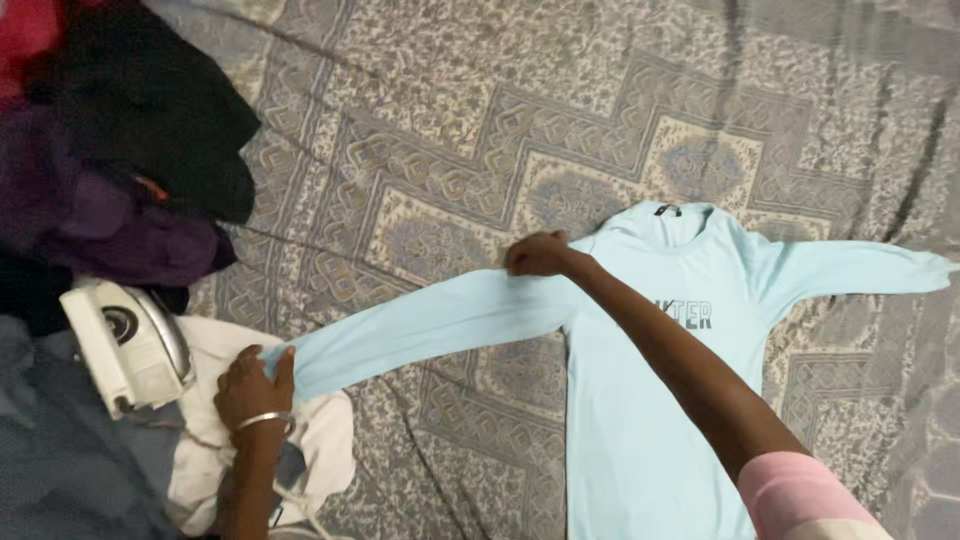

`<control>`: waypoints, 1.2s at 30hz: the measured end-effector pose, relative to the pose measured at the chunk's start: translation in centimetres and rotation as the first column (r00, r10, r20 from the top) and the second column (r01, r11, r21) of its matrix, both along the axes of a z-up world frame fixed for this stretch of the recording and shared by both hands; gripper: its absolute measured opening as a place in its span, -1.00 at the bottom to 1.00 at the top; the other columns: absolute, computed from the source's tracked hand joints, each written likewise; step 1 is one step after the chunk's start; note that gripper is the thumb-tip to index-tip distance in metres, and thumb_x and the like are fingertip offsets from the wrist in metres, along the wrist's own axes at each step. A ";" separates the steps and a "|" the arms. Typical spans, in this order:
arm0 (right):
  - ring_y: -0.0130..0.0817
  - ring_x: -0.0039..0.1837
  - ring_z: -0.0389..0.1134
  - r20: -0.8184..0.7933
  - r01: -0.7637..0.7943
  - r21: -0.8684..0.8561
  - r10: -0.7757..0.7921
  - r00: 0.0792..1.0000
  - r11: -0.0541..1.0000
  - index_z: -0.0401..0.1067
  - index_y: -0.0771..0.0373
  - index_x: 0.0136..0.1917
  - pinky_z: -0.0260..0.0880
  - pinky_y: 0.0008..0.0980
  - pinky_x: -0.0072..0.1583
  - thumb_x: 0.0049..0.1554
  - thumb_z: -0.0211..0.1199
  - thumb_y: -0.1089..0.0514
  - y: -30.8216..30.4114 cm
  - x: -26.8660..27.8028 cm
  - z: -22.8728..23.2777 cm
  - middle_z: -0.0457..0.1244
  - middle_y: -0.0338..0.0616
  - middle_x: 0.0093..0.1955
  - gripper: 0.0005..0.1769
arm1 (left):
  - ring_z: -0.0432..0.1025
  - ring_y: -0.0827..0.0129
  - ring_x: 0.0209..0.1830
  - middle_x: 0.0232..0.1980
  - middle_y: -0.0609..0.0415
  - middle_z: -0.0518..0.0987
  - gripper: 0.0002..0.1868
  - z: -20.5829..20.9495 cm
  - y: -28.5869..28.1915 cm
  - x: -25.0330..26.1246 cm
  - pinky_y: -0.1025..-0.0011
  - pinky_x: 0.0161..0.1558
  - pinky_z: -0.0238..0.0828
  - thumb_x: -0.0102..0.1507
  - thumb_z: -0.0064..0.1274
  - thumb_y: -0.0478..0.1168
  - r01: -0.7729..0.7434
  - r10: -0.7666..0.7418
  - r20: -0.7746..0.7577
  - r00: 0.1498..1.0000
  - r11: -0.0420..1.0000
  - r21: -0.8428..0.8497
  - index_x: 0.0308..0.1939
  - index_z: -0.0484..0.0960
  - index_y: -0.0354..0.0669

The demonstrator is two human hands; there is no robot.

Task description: The person lays a light blue long-sleeved shirt flat on a patterned bedspread and smooths it out by hand. They then use a white electric iron to press the shirt, moving the iron systematically across the body and sleeves to remove wrinkles.

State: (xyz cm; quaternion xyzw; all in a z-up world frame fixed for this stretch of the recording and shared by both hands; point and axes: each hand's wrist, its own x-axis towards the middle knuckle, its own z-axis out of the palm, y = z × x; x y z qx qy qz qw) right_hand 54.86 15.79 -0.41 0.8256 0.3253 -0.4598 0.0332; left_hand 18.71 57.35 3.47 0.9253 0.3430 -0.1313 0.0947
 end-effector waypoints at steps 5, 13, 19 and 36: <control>-0.07 0.10 0.32 -0.117 0.104 0.165 -0.085 0.989 0.981 0.40 0.12 0.10 0.26 0.12 0.12 0.11 0.35 -0.08 1.2 0.6 0.7 0.34 -0.10 0.01 -0.62 | 0.50 0.06 -0.04 -0.15 0.02 0.64 -0.66 -2.3 -1.0 -0.2 0.03 0.06 0.43 0.30 0.21 0.13 0.009 -0.003 0.107 0.994 0.998 -0.055 -0.05 0.71 0.00; 0.04 0.02 0.41 0.047 0.140 0.587 -0.206 0.977 0.797 0.42 0.22 0.01 0.41 -0.04 0.04 0.19 0.19 0.08 0.4 2.6 3.6 0.38 0.04 -0.02 -0.80 | 0.50 0.15 0.08 -0.06 0.02 0.65 -0.71 2.5 -1.6 2.4 0.10 0.20 0.35 0.08 0.40 -0.17 -0.119 -0.049 0.540 0.840 0.955 0.272 -0.34 0.55 -0.16; 0.09 -0.04 0.41 0.587 0.177 0.403 -0.402 0.702 0.898 0.40 0.26 -0.03 0.40 0.09 0.02 0.30 0.15 -0.17 -8.8 7.9 5.0 0.36 0.08 -0.09 -0.58 | 0.48 0.36 -0.06 -0.06 0.02 0.60 -0.70 1.4 -0.2 4.3 0.46 0.04 0.38 0.34 0.32 -0.17 -0.169 0.493 0.576 0.652 0.835 -0.523 -0.05 0.54 -0.27; -0.66 -0.28 0.08 -0.468 0.899 0.435 -0.841 0.271 0.048 0.45 0.12 -0.09 0.03 -0.56 -0.24 0.21 0.29 0.10 -20.8 7.1 4.2 0.23 -0.45 -0.25 -0.91 | 0.46 0.06 0.24 0.17 -0.30 0.55 -0.25 -6.7 11.6 -5.8 0.06 0.16 0.44 0.13 0.34 -0.23 -0.435 0.538 -0.142 0.831 0.469 -0.769 0.42 0.48 -0.12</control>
